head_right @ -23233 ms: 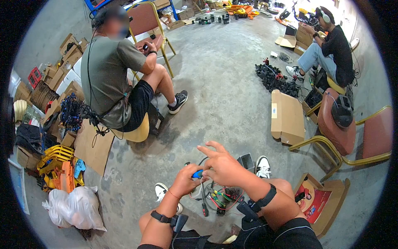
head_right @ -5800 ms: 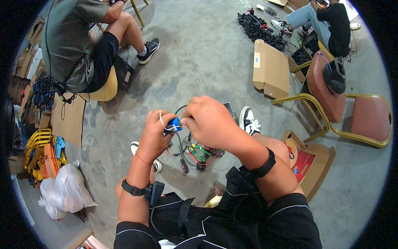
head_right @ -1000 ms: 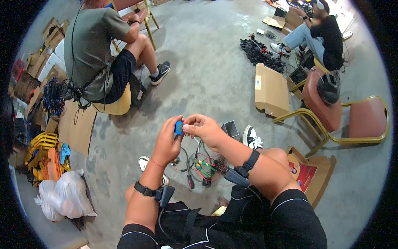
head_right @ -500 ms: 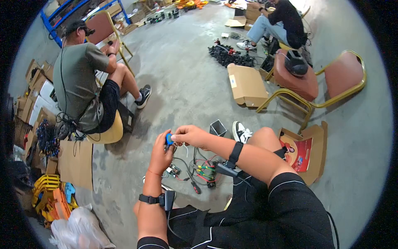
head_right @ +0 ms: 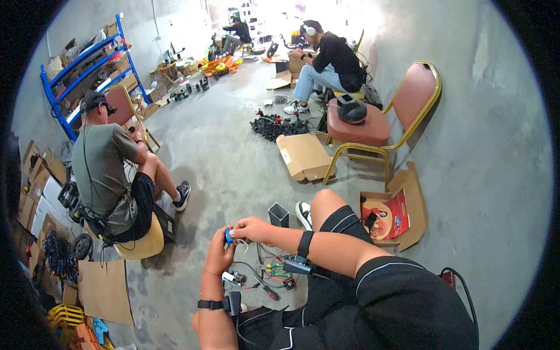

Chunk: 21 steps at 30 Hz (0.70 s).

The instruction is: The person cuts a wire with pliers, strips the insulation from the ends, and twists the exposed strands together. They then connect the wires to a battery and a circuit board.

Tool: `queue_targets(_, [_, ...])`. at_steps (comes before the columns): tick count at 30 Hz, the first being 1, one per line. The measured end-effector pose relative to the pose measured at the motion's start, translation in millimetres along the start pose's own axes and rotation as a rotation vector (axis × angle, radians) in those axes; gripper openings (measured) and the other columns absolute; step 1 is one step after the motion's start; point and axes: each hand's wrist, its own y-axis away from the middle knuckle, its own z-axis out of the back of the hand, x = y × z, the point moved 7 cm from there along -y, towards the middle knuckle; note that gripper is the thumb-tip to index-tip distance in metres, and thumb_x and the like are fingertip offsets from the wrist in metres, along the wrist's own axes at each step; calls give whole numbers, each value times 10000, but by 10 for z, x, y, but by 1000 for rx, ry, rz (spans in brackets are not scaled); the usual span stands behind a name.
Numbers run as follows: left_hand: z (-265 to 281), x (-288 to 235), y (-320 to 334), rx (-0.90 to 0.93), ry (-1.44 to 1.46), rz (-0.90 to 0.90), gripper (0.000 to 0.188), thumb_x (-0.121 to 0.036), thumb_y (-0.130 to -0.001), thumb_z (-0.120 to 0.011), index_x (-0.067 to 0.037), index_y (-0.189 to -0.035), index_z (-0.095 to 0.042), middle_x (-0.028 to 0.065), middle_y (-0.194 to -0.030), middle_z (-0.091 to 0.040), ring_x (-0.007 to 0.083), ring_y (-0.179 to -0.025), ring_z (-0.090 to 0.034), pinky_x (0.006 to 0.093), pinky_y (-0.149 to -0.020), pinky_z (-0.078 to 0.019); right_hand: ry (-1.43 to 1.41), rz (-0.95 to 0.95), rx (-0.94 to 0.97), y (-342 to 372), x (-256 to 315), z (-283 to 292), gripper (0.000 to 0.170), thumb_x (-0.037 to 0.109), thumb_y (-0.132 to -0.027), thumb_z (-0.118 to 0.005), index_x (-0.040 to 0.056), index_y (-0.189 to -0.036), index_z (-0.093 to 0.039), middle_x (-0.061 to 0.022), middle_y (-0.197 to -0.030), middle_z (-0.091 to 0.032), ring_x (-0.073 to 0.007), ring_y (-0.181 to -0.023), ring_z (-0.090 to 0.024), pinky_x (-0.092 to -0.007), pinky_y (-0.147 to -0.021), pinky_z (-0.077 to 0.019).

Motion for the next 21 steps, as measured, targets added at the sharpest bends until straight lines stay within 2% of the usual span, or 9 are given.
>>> queue_targets(3, [-82,18,129,19,29,9,432,-9,-868,-701,10,-1276,-559,208,-1184,-629,379,-1113,-623,404,-970,-499,34,-158,-37,127,-127,-30,314,394,-964,-706,94,-872,-688,11,-773,-666,-85,-716,-571,-277,-644,-430])
queue_targets(5, [-197,-19,219,45,91,30,431,-32,-861,-702,8,-1266,-560,217,-1158,-629,404,-1077,-619,414,-952,-496,104,-161,-58,301,-201,-24,344,418,-958,-703,81,-890,-690,4,-764,-661,-97,-697,-573,-272,-615,-425])
queue_targets(7, [-305,-71,296,37,53,-33,453,-52,-858,-713,4,-1281,-560,216,-1195,-626,405,-1121,-608,422,-987,-484,179,-148,-59,430,-159,-1,376,441,-952,-700,68,-908,-693,-3,-754,-657,-109,-678,-576,-268,-587,-420])
queue_targets(10, [-295,-328,321,12,90,-26,462,-90,-880,-721,2,-1301,-556,218,-1237,-621,399,-1173,-596,418,-1014,-475,241,-123,-2,753,-49,86,445,508,-964,-665,65,-943,-694,-3,-789,-665,-113,-739,-606,-273,-624,-451])
queue_targets(14, [-185,-301,414,-43,-23,18,470,-110,-894,-722,-7,-1319,-549,221,-1246,-619,397,-1153,-605,418,-993,-488,153,-124,-55,1067,8,401,550,606,-989,-576,67,-970,-686,-16,-834,-681,-120,-797,-637,-281,-660,-473])
queue_targets(18, [-126,-87,396,-29,-152,121,436,-85,-882,-722,-34,-1290,-577,225,-1224,-624,420,-1127,-606,437,-963,-499,95,-172,-92,1254,-140,749,490,543,-1023,-553,80,-912,-670,-23,-811,-681,-137,-787,-644,-291,-653,-467])
queue_targets(19, [-111,-29,433,-46,-165,131,446,-83,-868,-729,-33,-1286,-581,212,-1203,-627,406,-1115,-606,431,-961,-494,107,-147,-69,1267,-174,768,404,448,-1029,-579,59,-996,-680,-45,-887,-690,-142,-821,-646,-303,-661,-477])
queue_targets(20, [-108,15,485,-58,-173,140,456,-82,-854,-736,-33,-1281,-584,200,-1182,-630,392,-1103,-607,426,-958,-488,268,-12,-115,1306,-169,763,392,401,-1018,-607,26,-1113,-670,-68,-1003,-687,-139,-863,-641,-307,-675,-483])
queue_targets(21, [-122,18,483,-61,-196,109,460,-61,-839,-740,-27,-1273,-591,195,-1187,-630,380,-1085,-616,424,-949,-495,327,11,-156,1323,-252,772,394,380,-1003,-626,25,-1170,-655,-75,-1051,-675,-149,-889,-640,-319,-689,-492])
